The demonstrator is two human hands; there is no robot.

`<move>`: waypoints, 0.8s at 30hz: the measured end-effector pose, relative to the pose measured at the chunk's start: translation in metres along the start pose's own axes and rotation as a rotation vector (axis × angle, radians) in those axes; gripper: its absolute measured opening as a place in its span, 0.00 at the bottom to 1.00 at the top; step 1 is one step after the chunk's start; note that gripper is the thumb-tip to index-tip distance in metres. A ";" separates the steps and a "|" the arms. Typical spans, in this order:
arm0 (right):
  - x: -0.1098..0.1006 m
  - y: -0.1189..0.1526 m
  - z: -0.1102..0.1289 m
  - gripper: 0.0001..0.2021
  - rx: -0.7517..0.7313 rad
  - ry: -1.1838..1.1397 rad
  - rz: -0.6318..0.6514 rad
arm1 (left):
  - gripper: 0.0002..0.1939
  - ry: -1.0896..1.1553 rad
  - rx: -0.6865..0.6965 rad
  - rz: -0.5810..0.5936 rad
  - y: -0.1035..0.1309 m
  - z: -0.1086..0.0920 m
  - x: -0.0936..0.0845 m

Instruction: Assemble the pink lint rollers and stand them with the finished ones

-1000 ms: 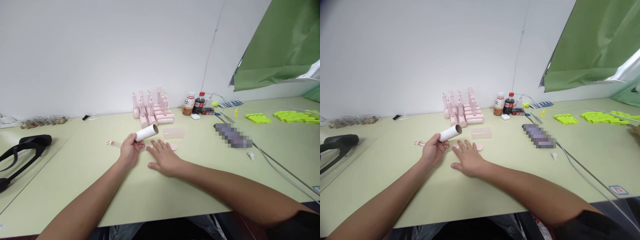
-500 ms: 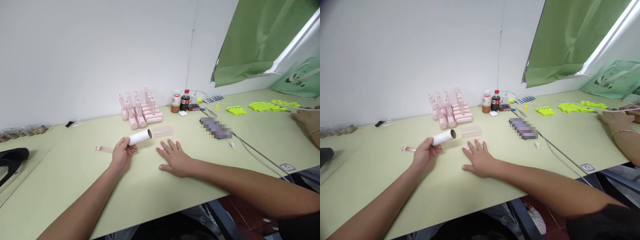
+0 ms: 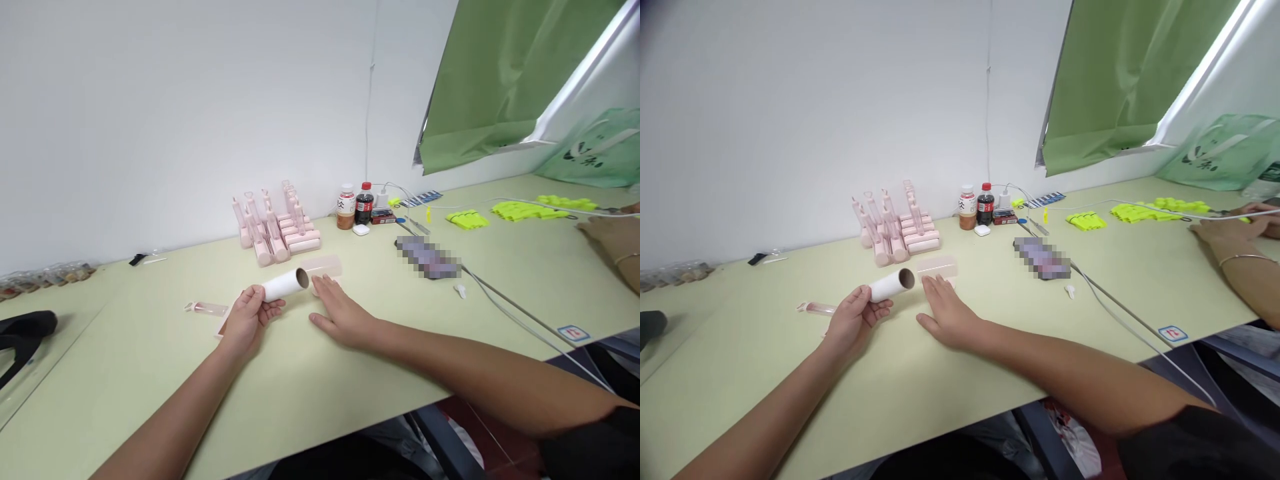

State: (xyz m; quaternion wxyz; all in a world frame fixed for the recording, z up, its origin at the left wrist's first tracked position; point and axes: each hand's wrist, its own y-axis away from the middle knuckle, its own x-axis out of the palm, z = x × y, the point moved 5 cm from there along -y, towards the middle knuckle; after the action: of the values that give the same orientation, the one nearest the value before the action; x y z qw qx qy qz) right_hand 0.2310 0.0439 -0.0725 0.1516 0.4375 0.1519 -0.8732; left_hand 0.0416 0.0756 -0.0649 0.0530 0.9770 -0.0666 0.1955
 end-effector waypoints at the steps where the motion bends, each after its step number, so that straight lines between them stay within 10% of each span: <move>1: -0.004 0.002 0.004 0.39 -0.041 -0.122 -0.070 | 0.23 0.014 -0.019 0.025 0.002 0.001 0.006; 8: -0.055 0.002 0.023 0.22 -0.190 -0.517 -0.449 | 0.21 -0.200 -0.064 0.229 0.020 0.015 0.037; 14: -0.128 -0.015 -0.046 0.23 0.176 -0.100 -0.810 | 0.17 -0.543 0.106 0.271 0.024 0.003 0.031; 20: -0.101 -0.023 -0.117 0.26 0.457 0.007 -0.506 | 0.13 -1.292 0.565 0.202 0.013 -0.045 0.005; 24: -0.094 -0.021 -0.119 0.30 0.423 -0.047 -0.437 | 0.20 -1.668 0.365 0.002 -0.006 -0.071 -0.047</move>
State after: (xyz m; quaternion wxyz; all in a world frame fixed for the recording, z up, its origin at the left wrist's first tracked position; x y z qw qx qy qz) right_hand 0.3618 0.1234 -0.0618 -0.1309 0.3958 0.0539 -0.9073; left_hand -0.0273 0.0960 -0.0184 -0.1719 0.7943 -0.0521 -0.5803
